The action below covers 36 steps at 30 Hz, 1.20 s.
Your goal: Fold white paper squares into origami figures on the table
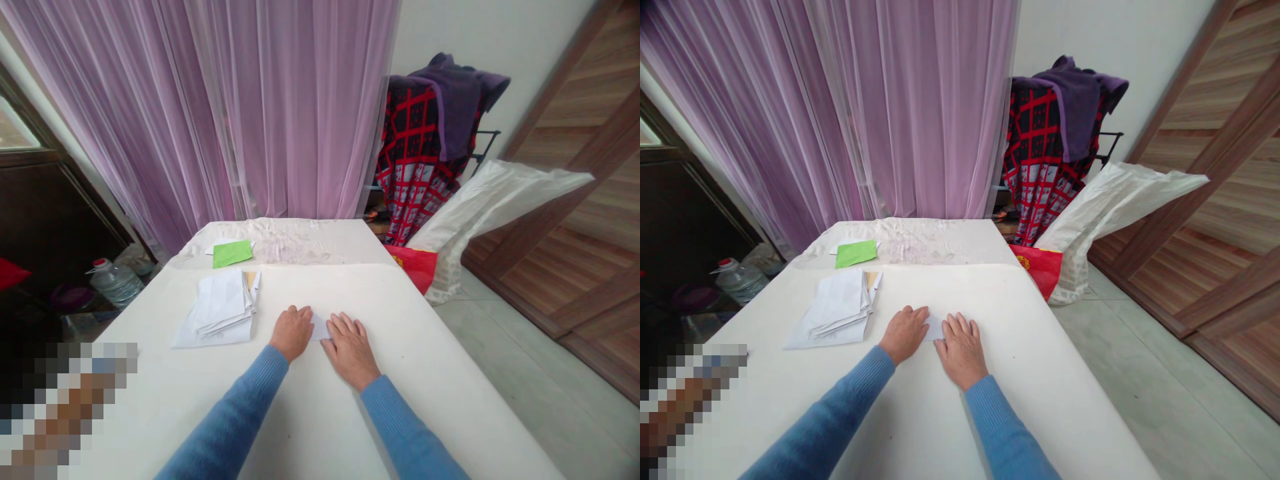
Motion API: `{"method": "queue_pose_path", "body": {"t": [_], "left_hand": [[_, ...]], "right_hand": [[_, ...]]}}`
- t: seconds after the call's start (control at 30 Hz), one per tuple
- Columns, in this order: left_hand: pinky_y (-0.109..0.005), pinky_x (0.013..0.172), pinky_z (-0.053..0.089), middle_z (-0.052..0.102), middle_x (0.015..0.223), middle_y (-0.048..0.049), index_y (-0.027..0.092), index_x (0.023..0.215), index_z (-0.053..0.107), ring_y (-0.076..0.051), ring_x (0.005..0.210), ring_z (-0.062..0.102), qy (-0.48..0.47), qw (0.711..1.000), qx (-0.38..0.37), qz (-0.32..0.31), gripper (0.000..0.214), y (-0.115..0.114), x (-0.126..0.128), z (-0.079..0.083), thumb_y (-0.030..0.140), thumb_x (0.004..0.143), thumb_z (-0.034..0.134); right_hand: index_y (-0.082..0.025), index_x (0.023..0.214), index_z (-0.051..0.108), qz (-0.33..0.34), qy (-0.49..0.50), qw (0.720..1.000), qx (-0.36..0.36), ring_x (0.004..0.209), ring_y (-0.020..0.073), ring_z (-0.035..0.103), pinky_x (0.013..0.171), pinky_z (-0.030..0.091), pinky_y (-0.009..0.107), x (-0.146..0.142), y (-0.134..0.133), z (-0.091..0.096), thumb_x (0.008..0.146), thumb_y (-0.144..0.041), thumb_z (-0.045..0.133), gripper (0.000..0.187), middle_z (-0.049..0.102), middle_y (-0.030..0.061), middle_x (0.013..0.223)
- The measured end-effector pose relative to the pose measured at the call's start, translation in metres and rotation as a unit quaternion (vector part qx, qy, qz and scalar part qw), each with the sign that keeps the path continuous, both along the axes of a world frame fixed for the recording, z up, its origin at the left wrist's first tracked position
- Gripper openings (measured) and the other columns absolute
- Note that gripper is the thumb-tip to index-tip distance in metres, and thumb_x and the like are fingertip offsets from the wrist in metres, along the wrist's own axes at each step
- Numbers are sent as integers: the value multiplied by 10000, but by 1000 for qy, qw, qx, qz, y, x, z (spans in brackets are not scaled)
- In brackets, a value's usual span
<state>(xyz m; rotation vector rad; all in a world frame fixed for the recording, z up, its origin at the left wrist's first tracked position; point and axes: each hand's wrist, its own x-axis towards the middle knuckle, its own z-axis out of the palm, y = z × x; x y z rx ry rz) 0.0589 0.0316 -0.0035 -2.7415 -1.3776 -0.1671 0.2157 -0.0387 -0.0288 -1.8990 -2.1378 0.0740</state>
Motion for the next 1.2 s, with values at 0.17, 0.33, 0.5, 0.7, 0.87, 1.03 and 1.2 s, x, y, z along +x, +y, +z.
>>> {"method": "queue_pose_path", "body": {"t": [0.17,0.33,0.5,0.7,0.87,1.03,1.2], "left_hand": [[-384,816,483,614,1280,-80,189,1149,568,-244,977,575,-3,1000,10,-15,252,-6,-8,-4,249,941,438],[-380,820,477,621,1281,-63,207,1132,580,-235,972,580,-4,999,12,-34,240,-7,-18,-4,241,945,433],[-387,850,479,628,1269,-69,215,1175,566,-235,1006,578,-29,999,8,-43,265,-7,-26,-8,263,942,449],[-391,895,480,647,1241,-74,196,1207,556,-240,1042,582,-32,999,1,-33,292,-8,-40,-10,257,936,464],[-440,938,460,701,1111,-99,196,1197,584,-282,1169,554,-48,999,24,-4,300,-13,-36,-4,280,943,449],[-519,1090,341,527,1414,-92,223,1322,529,-291,1332,434,-53,997,32,-39,420,-14,-13,-14,393,953,426],[-518,1120,312,509,1432,-89,216,1368,486,-265,1328,451,-54,997,3,-46,474,-12,-15,-29,441,960,403]], "right_hand": [[-211,1326,533,2,-4,1000,7,1360,275,358,1102,241,507,1,0,-2,964,-382,391,424,476,100,1448],[-215,1327,530,1,-5,1000,6,1354,268,365,1105,235,500,1,0,-3,964,-386,386,426,476,93,1449],[-218,1324,536,3,4,1000,6,1353,267,364,1103,232,497,2,0,-2,965,-379,382,422,475,89,1451],[-211,1330,527,1,3,1000,4,1356,264,359,1105,230,502,2,0,-3,967,-381,376,428,469,83,1457],[-222,1324,531,0,-8,1000,5,1355,261,366,1105,235,493,2,0,-3,962,-381,389,420,475,86,1451],[-222,1315,541,2,-2,1000,10,1348,265,373,1103,236,490,2,1,-3,965,-388,382,419,484,88,1443],[-220,1319,543,4,3,1000,6,1349,262,372,1107,234,479,3,0,-3,968,-398,379,426,480,83,1447]]}}
